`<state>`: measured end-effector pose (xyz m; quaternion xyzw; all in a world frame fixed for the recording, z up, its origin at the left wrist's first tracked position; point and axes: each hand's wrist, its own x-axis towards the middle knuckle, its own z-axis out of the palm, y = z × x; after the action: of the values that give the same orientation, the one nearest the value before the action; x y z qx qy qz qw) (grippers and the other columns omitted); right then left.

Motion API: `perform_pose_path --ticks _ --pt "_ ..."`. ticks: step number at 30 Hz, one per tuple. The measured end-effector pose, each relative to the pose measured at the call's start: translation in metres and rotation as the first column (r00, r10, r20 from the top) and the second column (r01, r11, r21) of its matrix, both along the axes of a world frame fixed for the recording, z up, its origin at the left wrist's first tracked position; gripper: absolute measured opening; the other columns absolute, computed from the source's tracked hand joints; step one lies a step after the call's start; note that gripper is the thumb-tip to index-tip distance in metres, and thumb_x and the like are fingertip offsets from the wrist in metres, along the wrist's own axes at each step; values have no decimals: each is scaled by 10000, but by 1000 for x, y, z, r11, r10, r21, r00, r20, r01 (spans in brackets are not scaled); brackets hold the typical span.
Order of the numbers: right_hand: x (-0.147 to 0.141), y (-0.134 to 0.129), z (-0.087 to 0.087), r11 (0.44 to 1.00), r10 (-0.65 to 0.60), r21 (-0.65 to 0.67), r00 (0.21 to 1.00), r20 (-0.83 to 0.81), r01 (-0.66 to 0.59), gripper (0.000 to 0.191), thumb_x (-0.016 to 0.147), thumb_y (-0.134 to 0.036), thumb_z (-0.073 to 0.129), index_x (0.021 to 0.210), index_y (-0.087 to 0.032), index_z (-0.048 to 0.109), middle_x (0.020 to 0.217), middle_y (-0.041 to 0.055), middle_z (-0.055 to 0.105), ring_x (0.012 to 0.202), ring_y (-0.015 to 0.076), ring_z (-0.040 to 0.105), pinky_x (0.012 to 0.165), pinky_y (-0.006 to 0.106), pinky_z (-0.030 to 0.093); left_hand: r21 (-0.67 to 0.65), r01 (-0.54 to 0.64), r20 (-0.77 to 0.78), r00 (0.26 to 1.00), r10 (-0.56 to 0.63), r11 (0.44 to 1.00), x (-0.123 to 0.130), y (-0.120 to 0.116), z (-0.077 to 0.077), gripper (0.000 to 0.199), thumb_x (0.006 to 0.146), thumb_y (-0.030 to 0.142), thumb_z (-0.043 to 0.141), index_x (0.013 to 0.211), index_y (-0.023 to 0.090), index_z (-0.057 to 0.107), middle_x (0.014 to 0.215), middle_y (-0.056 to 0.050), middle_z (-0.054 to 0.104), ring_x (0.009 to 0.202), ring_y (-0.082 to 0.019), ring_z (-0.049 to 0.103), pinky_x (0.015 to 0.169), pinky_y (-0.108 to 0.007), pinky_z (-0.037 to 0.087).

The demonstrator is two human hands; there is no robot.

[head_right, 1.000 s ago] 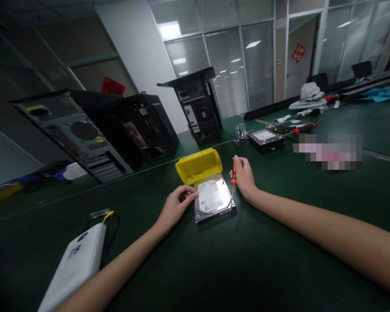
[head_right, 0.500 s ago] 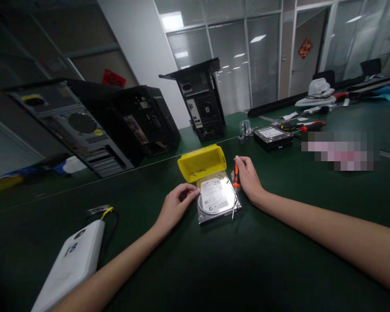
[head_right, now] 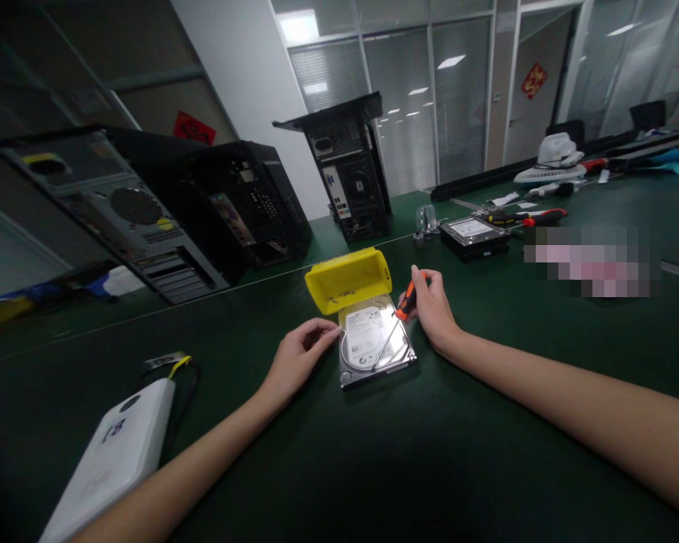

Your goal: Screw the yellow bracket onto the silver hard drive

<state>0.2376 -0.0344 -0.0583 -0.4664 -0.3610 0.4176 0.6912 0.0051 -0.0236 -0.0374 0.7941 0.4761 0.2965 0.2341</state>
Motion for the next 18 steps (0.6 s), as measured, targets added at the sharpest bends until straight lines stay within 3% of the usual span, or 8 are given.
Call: perform_pose_path --ticks 6,10,13,16,18 --pt "0 -2 1 1000 -6 -4 999 -39 6 407 805 -565 500 975 -215 383 590 -11 594 457 91 536 379 165 352 -27 -10 39 999 11 1000 0 -2 1 267 839 383 521 967 193 659 960 -54 669 823 -202 595 694 -304 455" --pt "-4 12 5 998 -53 27 996 -71 55 407 802 -578 485 968 -213 413 572 -15 566 434 88 505 374 180 345 -26 -1 82 997 3 1000 0 0 -1 249 844 362 518 982 187 629 936 -52 651 844 -197 593 716 -302 459" --pt "-14 34 18 982 -125 141 992 -8 125 379 824 -572 441 943 -212 461 519 -40 476 413 82 453 394 196 356 -21 -22 127 992 24 1000 0 1 -3 237 848 359 514 994 187 588 901 -38 629 827 -180 586 730 -293 457" --pt "-34 56 35 925 -216 333 974 66 183 357 829 -557 447 955 -223 467 567 -41 464 479 82 481 474 198 404 -2 -59 129 990 59 998 -1 2 -5 217 850 361 506 953 182 572 868 -30 609 819 -173 571 741 -287 447" --pt "-50 63 43 928 -200 338 975 98 156 378 834 -578 416 990 -235 448 599 -36 487 501 88 496 492 199 410 -9 -62 125 990 63 998 -1 4 -7 212 849 364 502 924 177 571 841 -26 604 805 -170 567 736 -282 442"
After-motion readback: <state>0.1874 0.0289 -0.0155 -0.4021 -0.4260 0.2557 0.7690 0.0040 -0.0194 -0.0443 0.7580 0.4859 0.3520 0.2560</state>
